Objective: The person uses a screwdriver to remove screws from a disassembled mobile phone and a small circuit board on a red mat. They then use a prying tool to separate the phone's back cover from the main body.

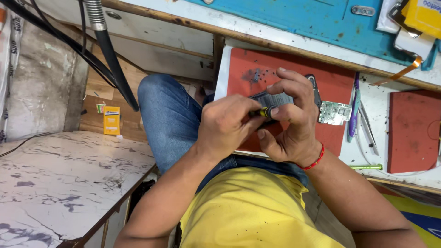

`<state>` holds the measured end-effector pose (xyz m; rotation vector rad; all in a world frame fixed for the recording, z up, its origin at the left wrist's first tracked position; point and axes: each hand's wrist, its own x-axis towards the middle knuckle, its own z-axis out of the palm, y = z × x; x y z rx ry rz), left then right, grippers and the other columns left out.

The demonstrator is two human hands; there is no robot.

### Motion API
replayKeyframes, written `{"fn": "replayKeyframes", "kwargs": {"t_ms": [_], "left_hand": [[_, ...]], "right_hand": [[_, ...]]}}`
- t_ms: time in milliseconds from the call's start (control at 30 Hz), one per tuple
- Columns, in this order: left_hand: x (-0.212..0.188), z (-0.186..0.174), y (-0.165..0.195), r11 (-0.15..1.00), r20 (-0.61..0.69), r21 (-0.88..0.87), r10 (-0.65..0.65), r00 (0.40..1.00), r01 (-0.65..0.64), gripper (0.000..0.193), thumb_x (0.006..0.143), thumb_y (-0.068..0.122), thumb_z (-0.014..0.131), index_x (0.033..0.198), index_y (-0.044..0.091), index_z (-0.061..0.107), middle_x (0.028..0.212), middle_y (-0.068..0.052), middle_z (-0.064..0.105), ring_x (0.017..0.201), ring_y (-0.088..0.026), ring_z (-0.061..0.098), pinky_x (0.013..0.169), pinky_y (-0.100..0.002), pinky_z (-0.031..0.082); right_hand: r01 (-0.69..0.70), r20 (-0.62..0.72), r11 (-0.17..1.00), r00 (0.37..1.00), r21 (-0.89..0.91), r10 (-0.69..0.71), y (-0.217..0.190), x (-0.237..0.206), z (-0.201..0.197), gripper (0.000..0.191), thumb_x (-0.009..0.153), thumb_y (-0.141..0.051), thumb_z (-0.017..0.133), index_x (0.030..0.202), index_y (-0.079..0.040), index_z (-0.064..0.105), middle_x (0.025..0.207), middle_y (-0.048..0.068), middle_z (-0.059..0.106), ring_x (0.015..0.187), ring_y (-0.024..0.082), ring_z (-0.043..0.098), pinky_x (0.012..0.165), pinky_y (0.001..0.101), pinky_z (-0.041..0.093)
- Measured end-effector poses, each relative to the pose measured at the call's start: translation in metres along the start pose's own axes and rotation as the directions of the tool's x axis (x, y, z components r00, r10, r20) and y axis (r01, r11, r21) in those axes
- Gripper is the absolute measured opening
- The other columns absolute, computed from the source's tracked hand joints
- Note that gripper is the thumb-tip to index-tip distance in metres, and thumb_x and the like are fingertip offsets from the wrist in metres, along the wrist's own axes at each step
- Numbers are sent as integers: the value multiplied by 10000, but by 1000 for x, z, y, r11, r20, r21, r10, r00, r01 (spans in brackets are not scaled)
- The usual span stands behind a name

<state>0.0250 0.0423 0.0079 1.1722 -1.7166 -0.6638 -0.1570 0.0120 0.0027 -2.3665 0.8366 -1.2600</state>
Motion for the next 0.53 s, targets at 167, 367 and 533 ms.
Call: {"fn": "replayKeyframes", "kwargs": {"t_ms": [167,367,533], "left_hand": [[-2,-10,8,978,0,-124,172,985,-170,419,782,-86,634,1181,17,557,1127,-203,640,1052,-404,651,853,-443,558],[5,-7,7,993,8,99,-63,998,62,319,782,33,829,1035,81,641,916,-81,685,828,-277,705,724,-393,558],[-2,-5,15,1000,40,1,26,999,-27,440,825,-12,751,1219,101,591,1134,-122,694,1049,-311,712,863,-365,595]], "right_hand": [[36,-22,999,999,27,-35,-1,4,3,366,959,-355,683,1168,-187,434,1222,207,581,1275,464,569,1029,555,502],[60,-24,998,998,37,-59,-7,3,9,378,946,-330,702,1175,-186,438,1215,220,582,1242,470,570,1050,596,499],[58,-48,998,997,33,-56,0,0,5,387,945,-335,703,1189,-196,437,1236,209,578,1242,451,577,1056,599,495]]}}
